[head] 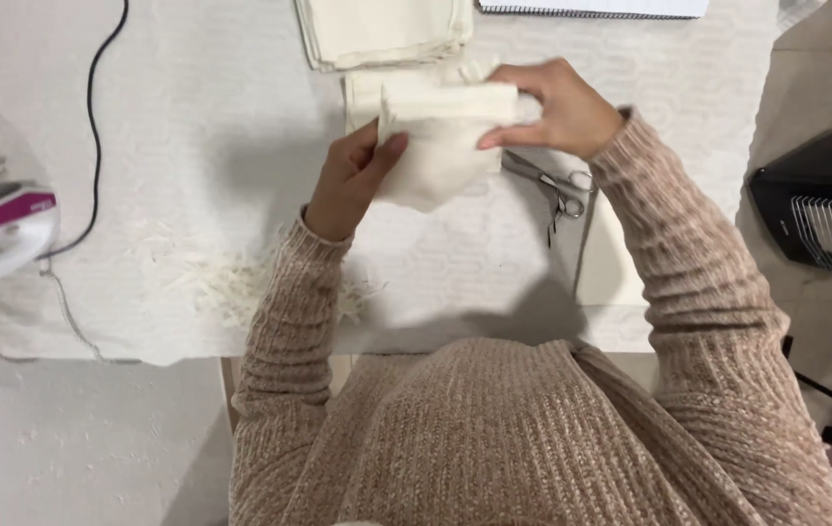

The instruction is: Cutting white fabric into rectangular shapes and stacking them.

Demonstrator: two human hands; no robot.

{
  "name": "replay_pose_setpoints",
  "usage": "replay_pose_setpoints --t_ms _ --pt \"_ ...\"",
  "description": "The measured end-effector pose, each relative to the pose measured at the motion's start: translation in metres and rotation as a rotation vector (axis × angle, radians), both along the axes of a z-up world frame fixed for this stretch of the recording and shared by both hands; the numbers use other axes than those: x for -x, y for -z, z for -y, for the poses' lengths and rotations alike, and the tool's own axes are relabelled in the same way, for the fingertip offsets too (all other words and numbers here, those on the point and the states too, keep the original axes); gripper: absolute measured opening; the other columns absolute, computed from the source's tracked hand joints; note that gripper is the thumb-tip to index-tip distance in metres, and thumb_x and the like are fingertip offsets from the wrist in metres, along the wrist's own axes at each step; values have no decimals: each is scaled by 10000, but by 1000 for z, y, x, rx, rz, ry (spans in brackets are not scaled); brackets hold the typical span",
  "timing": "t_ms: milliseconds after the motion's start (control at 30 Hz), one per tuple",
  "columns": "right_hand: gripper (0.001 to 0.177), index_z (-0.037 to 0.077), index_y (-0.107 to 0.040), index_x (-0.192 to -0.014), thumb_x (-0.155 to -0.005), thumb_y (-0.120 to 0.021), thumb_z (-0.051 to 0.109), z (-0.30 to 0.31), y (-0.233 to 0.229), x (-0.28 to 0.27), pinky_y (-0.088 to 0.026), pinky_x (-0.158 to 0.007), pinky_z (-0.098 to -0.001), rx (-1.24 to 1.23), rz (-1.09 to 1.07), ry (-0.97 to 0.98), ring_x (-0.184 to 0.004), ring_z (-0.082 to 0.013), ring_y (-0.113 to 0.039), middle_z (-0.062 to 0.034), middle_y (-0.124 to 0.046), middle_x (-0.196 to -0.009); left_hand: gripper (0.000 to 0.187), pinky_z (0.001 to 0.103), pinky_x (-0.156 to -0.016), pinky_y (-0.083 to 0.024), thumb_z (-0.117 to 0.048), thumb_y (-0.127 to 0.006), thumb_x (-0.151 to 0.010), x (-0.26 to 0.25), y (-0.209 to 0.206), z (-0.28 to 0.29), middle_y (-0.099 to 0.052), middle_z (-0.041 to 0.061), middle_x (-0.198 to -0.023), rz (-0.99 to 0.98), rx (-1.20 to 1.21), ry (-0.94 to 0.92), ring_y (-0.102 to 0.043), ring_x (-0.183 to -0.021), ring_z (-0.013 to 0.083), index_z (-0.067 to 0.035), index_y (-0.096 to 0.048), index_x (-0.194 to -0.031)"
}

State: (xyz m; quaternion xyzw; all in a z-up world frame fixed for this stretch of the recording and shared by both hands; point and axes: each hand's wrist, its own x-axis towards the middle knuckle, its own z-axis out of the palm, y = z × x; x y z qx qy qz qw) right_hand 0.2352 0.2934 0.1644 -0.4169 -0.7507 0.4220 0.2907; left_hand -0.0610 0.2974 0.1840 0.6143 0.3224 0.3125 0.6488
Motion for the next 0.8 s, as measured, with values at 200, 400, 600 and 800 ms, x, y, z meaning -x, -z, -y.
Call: replay_pose_setpoints --t_ms 200,400,600,800 --pt "213 3 -698 -1050 -873 -815 27 101 8 10 -543 -774 -258 217 -353 393 -733 -103 -643 -69 -716 -804 457 328 -830 -591 -9 -832 -804 -14 74 84 -737 97 -1106 321 201 -159 -692 -979 138 -36 -675 -1232" --pt "153 27 -754 -825 -887 -863 114 156 -11 19 -489 -547 -254 -244 -193 441 -479 -167 -542 -30 -607 -560 282 487 -988 -528 -45 -588 -1011 -16 65 147 -682 175 -1205 528 404 -288 -638 -1125 268 25 -621 -1282" --pt "273 -83 -688 -777 -943 -764 120 167 -2 27 -439 -449 -245 -303 -508 379 -429 -121 -473 -59 -543 -519 382 494 -1005 -531 -180 -641 -988 37 107 184 -674 206 -1227 480 527 -443 -653 -1131 323 44 -588 -1293" --pt "693 -60 -615 -1220 -881 -632 544 161 -36 87 -416 -1030 -565 -158 -419 -97 -1184 -466 -580 -269 -639 -1228 550 587 -961 -542 -290 -555 -993 68 109 194 -601 280 -1297 747 447 -426 -629 -1141 414 47 -443 -1413"
